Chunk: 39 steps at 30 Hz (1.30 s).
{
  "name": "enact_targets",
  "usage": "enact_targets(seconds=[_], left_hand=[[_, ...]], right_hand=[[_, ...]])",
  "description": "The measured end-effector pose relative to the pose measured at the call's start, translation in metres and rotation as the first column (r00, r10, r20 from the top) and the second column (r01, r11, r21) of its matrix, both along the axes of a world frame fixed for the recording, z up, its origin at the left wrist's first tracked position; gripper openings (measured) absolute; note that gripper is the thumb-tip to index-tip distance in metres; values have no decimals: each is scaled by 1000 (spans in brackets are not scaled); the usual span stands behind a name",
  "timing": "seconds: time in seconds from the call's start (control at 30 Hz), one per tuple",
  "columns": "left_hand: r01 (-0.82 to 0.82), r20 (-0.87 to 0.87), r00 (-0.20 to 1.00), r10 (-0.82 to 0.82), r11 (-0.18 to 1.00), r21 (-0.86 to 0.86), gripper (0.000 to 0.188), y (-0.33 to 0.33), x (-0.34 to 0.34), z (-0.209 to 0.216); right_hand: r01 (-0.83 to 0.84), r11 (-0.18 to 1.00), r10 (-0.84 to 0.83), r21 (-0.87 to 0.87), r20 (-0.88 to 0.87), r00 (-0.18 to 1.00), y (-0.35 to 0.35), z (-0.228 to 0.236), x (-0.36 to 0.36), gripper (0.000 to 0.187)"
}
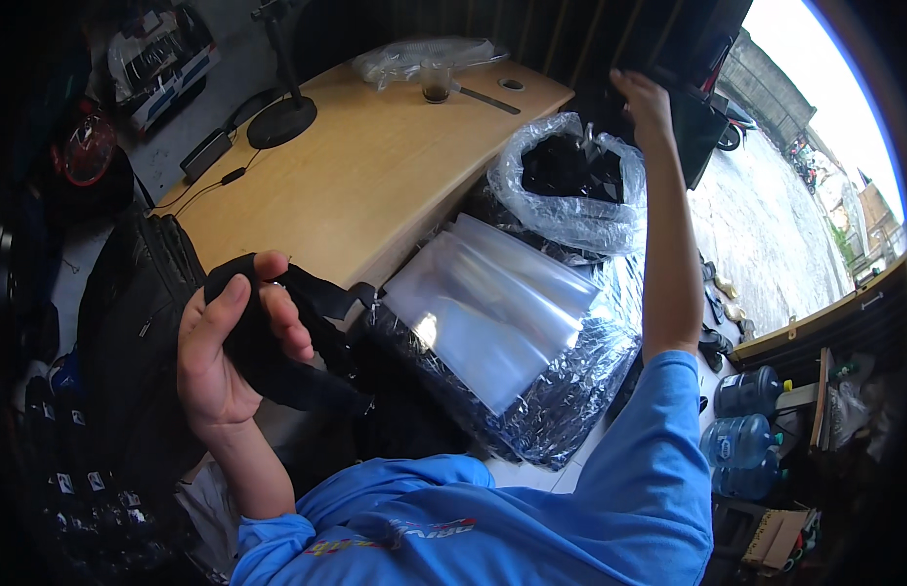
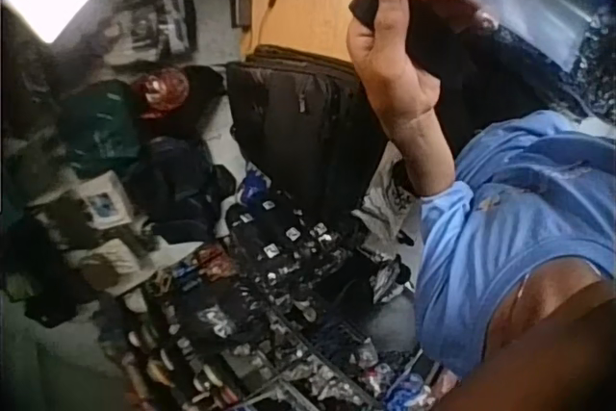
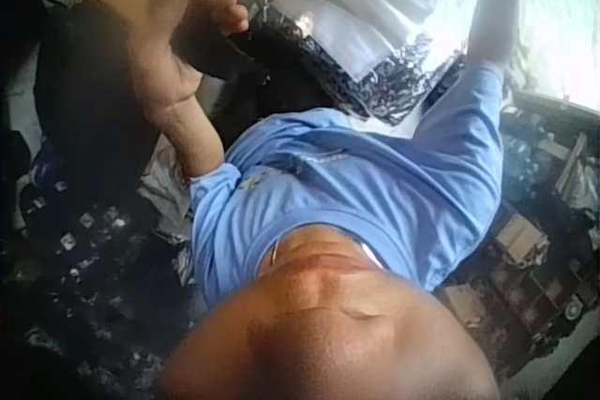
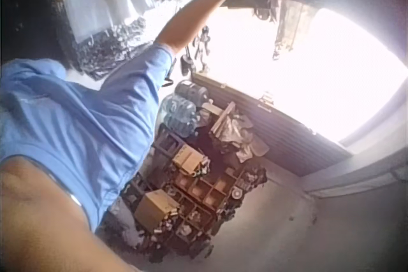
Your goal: The person places a black bag into a plastic sleeve, folds the plastic around it, and subsequently adjusts a black strap with a metal buckle.
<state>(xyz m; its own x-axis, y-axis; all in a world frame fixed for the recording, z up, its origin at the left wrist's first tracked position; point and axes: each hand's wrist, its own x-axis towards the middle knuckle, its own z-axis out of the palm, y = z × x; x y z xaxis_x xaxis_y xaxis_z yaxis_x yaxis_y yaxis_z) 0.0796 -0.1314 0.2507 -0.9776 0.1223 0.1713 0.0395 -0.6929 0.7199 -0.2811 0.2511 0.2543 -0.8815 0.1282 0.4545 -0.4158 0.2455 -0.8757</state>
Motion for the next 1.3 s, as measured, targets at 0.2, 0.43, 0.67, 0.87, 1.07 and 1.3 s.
enact_targets(seconds=[0.2, 0.43, 0.67, 0.87, 1.07, 1.3], left_hand=[[-17, 22, 1000, 17, 1000, -11, 38, 8, -21, 3], [77, 36, 996, -76, 997, -28, 42, 24, -38, -1], [194, -1, 981, -194, 978, 73, 52, 53, -58, -1], [326, -129, 944, -303, 918, 227, 47, 64, -62, 12], [-8, 21, 1000, 3, 972, 233, 31, 62, -81, 3], [145, 4, 989, -148, 975, 168, 30, 40, -89, -5]], right_hand=[[-230, 972, 227, -40, -83, 970, -41, 119, 48, 32], [-400, 871, 486, 284, -388, 783, -88, 202, 108, 23], [-626, 778, 574, 51, -463, 675, -139, 201, 185, 25], [-649, 733, 680, 206, -180, 711, -169, 118, 278, 27], [-641, 640, 697, 424, 29, 716, -133, 53, 327, 25], [-969, 111, 904, 221, 383, 191, -106, -48, 354, 15]])
